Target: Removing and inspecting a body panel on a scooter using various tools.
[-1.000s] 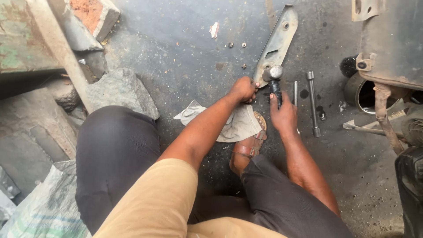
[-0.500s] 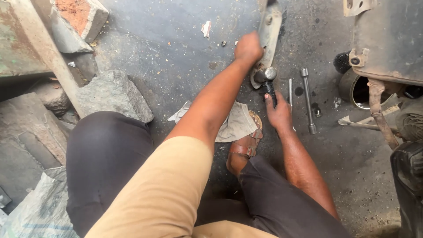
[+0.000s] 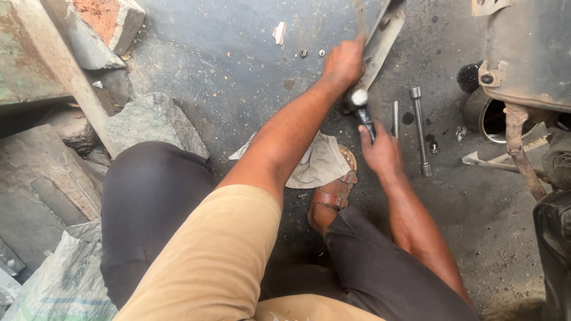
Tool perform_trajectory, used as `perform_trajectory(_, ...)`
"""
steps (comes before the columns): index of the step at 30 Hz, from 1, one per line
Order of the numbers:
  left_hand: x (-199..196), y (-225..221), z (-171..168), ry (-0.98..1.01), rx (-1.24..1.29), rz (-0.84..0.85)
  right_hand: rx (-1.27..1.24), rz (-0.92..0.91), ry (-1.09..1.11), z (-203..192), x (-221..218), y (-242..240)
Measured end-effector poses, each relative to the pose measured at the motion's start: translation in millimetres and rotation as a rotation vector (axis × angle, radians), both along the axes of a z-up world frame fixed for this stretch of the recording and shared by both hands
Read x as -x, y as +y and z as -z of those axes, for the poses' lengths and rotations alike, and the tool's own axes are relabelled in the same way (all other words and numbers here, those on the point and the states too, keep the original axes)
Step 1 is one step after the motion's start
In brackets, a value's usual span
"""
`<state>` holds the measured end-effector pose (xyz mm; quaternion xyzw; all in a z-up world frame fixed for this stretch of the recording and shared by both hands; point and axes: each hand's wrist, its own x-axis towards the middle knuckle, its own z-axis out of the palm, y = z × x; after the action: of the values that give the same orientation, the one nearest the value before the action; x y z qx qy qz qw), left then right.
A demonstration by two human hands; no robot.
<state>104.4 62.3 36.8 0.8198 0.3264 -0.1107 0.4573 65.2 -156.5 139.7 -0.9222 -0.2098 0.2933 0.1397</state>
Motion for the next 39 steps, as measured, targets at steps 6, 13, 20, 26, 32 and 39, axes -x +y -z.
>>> perform_trajectory(6, -0.1, 1.2, 5.4, -0.078, -0.050, 0.005, 0.163, 0.023, 0.046, -22.5, -0.6, 16.4)
perform_trajectory(13, -4.8, -0.8, 12.9, -0.134, -0.068, 0.005, 0.258, 0.006, 0.056, -47.7, -6.9, 37.9)
perform_trajectory(20, -3.3, -1.0, 32.7, -0.138, -0.054, 0.010, 0.046, -0.038, -0.071, -0.4, 6.5, 2.3)
perform_trajectory(26, -0.4, 9.6, 31.8, -0.096, 0.009, -0.021, 0.056, 0.067, 0.013, -19.8, 1.3, 10.7)
perform_trajectory(32, 5.8, 19.6, 26.7, -0.083, 0.036, -0.070, 0.033, 0.040, -0.028, 3.2, 1.4, 14.3)
perform_trajectory(39, 8.6, 21.0, 33.1, -0.054, 0.047, -0.095, -0.044, 0.064, -0.060, -8.0, 8.0, 18.1)
